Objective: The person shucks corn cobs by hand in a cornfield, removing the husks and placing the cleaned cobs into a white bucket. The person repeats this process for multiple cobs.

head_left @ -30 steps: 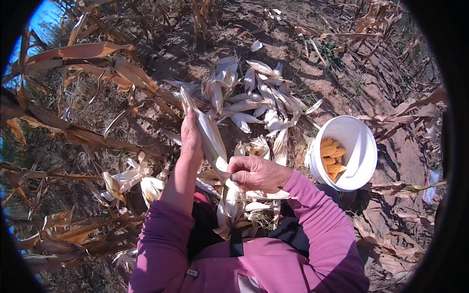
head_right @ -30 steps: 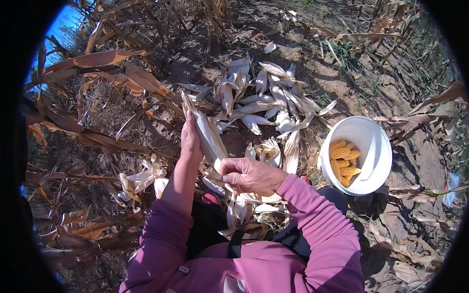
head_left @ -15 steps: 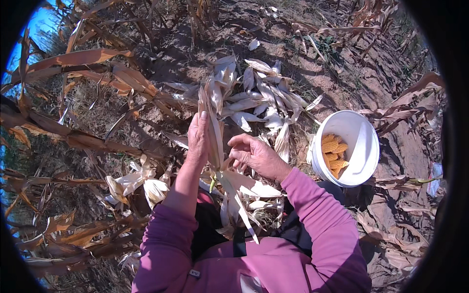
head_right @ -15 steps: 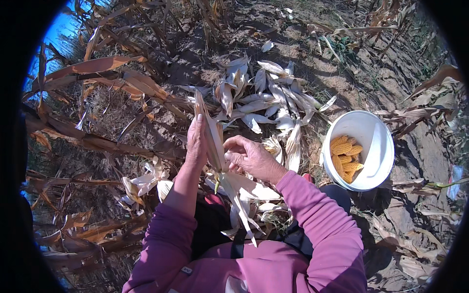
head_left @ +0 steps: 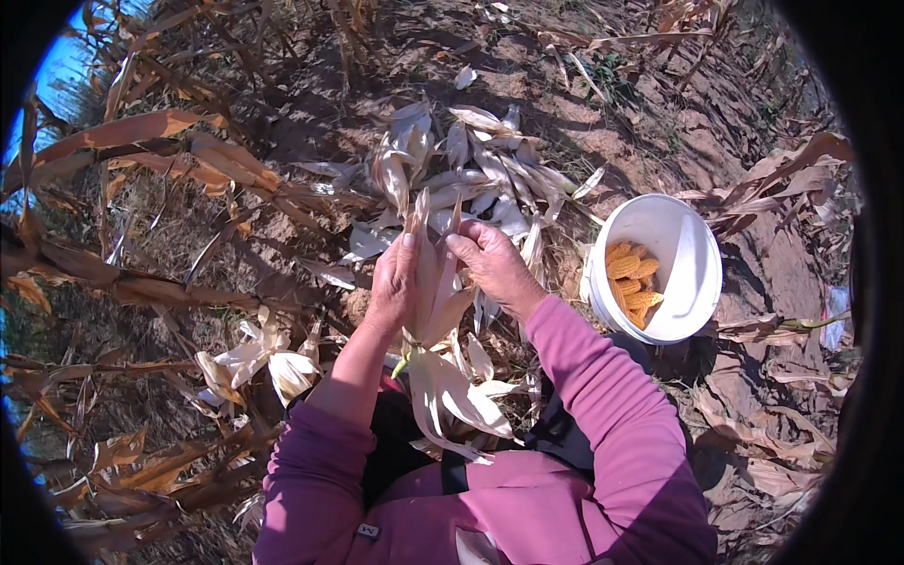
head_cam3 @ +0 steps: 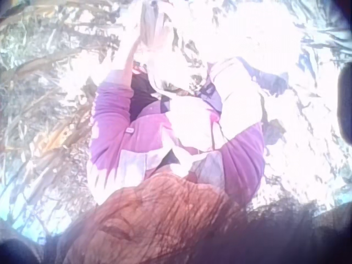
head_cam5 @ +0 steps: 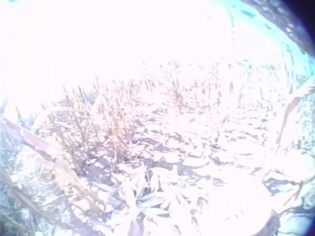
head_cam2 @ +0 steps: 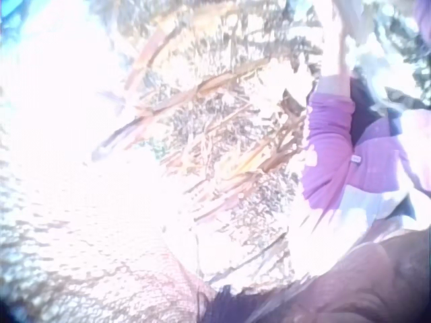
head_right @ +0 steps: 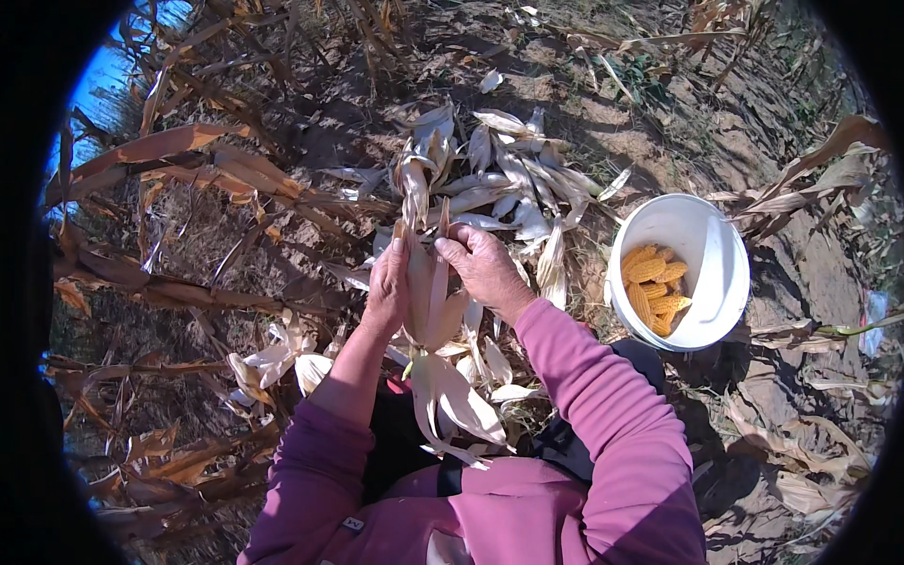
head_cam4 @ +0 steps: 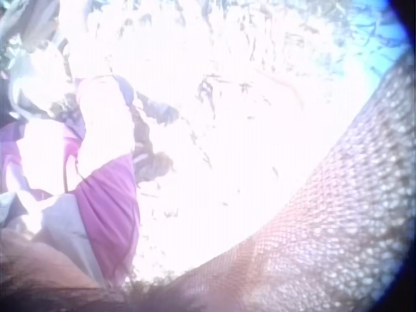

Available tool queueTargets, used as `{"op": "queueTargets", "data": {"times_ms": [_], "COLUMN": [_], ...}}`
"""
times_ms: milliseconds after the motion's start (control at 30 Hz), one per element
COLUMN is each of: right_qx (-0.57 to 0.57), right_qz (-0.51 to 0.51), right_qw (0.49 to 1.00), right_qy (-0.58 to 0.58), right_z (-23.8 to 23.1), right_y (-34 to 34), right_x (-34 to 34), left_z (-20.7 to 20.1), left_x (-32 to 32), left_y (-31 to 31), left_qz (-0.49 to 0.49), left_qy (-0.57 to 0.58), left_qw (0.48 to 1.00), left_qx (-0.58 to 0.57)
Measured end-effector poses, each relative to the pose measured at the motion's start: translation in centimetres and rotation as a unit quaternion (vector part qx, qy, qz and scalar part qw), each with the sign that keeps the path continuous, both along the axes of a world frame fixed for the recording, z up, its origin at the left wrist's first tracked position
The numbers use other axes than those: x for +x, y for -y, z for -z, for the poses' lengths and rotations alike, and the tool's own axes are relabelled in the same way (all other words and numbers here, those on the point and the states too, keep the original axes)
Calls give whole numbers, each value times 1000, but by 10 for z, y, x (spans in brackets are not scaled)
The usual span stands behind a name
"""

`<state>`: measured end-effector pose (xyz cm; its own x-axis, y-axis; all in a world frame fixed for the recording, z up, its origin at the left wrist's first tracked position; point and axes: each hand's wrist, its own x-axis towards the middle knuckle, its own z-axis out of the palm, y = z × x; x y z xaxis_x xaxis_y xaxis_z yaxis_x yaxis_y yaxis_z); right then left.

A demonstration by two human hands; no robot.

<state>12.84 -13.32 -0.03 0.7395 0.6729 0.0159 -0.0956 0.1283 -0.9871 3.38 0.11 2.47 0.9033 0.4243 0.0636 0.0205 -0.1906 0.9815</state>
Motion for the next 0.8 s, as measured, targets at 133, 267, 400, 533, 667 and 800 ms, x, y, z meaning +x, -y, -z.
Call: {"op": "queueTargets", "data": {"times_ms": [133,267,400,533,667,800], "right_qx": [114,-141,-223,-206,-70,-164], "right_qz": [-113,-317,-368,-407,-243,-191], "right_qw": [979,933,856,889,964,955], "right_qy": [-123,-91,285,-47,-80,154], "right_z": [-26,-34,25,6,-13,2], "right_y": [-2,15,23,17,9,-6], "right_x": [-9,-19,-54,-43,-29,-44], "left_z": [7,-7,-25,-24,-19,-12], "left_x": [-2,-6,-6,-11,-10,-4], "left_y": [-22,-47,-63,-64,-53,-27], "left_qz": [-100,-225,-311,-259,-161,-81], "left_qy": [-27,29,84,109,69,63], "left_qw": [954,932,892,914,947,944], "left_qx": [-281,-282,-316,-293,-270,-314]}}
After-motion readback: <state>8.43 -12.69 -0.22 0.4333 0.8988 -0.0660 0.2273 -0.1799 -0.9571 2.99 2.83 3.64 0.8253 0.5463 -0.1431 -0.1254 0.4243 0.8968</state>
